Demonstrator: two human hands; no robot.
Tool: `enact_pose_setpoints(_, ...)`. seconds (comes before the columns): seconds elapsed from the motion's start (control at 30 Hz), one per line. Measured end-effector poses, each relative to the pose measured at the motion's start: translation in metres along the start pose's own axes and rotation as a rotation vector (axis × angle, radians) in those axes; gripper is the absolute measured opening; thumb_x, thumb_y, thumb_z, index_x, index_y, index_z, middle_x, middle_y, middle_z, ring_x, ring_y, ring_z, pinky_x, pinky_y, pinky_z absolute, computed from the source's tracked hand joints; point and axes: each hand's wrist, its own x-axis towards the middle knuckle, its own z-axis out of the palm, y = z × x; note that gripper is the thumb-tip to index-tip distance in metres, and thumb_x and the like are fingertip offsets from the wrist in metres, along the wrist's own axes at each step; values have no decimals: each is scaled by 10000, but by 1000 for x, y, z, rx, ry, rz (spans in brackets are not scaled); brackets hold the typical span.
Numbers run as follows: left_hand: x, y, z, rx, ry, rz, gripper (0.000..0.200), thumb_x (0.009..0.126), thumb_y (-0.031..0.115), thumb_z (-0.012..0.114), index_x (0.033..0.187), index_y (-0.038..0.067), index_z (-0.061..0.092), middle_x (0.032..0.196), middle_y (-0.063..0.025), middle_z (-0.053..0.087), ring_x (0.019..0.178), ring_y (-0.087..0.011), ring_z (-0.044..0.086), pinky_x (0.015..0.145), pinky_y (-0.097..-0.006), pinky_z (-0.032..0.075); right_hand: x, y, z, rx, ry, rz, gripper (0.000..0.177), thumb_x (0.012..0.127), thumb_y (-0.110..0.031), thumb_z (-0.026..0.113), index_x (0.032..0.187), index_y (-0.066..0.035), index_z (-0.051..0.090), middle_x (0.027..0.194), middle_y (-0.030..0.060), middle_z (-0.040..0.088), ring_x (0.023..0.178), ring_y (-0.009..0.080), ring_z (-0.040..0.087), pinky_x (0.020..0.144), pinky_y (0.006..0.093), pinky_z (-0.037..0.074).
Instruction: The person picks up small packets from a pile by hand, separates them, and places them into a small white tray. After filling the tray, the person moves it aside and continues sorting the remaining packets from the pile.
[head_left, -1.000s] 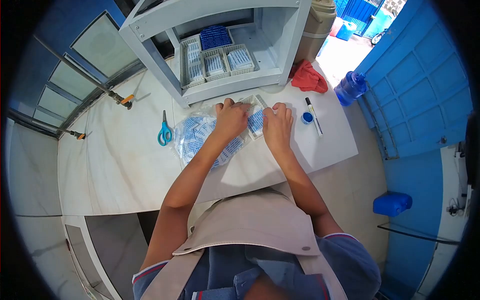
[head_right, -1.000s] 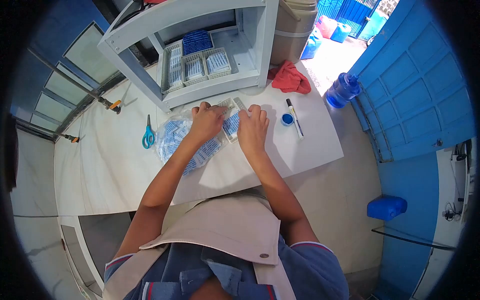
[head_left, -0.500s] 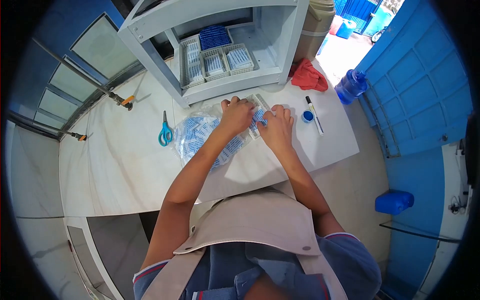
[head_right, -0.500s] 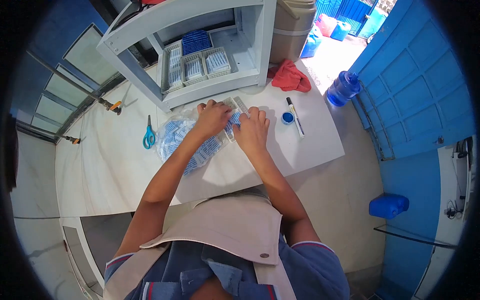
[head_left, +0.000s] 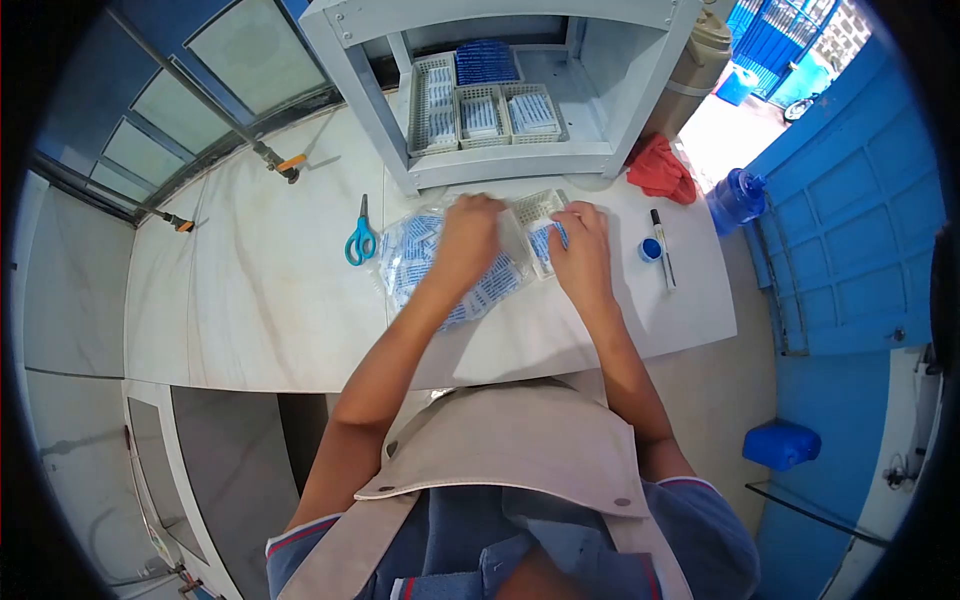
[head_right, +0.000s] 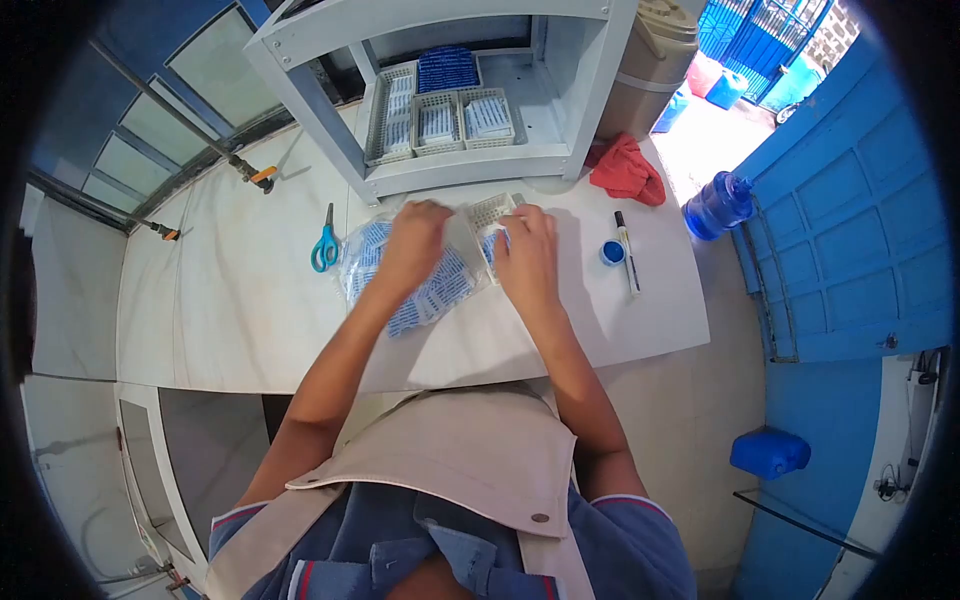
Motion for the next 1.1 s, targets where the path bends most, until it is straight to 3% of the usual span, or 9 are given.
enact_pose_setpoints(0.13,-46,-52,-31,159,-93,-279,249,762,-6,505,972,-11,639,1007,-182,631,831,-372,630,728,-432,502,10,-37,34,688,-553,-7,183,779,-65,585,942,-19,656,982,168,607,965,342,565,828,399,464)
enact_pose_setpoints(0.3,-58,-55,-31,389,-4,-312,225,771,15,504,946,-8,644,976,-170,643,810,-341,644,674,-410,522,11,-86,93,186,-414,-333,152,751,-57,580,861,13,657,933,199,609,948,373,562,830,427,467)
enact_pose_setpoints(0.43,-59,-64,-34,467,-184,-256,158,770,29,542,904,20,623,934,-138,644,742,-309,653,611,-389,523,9,-86,107,119,-429,-349,134,733,-56,590,831,24,631,916,210,603,928,386,560,817,435,469)
enact_pose_setpoints(0.63,-74,-44,-56,104,94,-245,103,798,70,601,899,49,608,875,-120,630,673,-299,636,571,-378,504,27,-73,91,424,-448,-72,124,731,-99,637,815,-16,600,881,155,625,881,336,592,787,396,477)
enact_pose_setpoints(0.7,-80,-38,-57,-23,143,-315,111,803,73,608,912,51,606,891,-118,624,669,-299,630,573,-378,499,34,-65,89,611,-724,79,146,761,-125,648,858,-26,602,839,134,648,818,282,623,749,360,483)
enact_pose_setpoints(0.8,-92,-34,-53,-35,153,-259,142,807,9,595,948,25,607,978,-121,624,654,-279,619,597,-350,501,35,-60,89,771,-723,192,137,802,-131,632,889,-25,616,821,128,662,766,234,635,711,330,484)
enact_pose_setpoints(0.9,-96,-30,-44,-17,142,-139,163,814,2,586,975,17,602,1039,-124,608,699,-281,621,610,-340,506,34,-60,88,864,-571,163,110,853,-104,604,896,-5,624,809,62,643,730,112,571,639,265,457)
enact_pose_setpoints(1.03,-89,-31,-36,-55,196,-199,172,800,59,622,965,20,596,1063,-138,593,873,-304,597,707,-391,489,34,-62,84,807,-577,-36,133,869,-103,591,952,-5,625,834,39,643,736,102,562,643,258,453)
enact_pose_setpoints(1.1,-81,-34,-34,-90,212,-264,195,791,67,638,972,10,592,1066,-146,592,905,-308,585,723,-389,483,36,-65,80,818,-660,14,164,865,-151,592,951,-17,632,850,95,665,770,195,617,716,303,475)
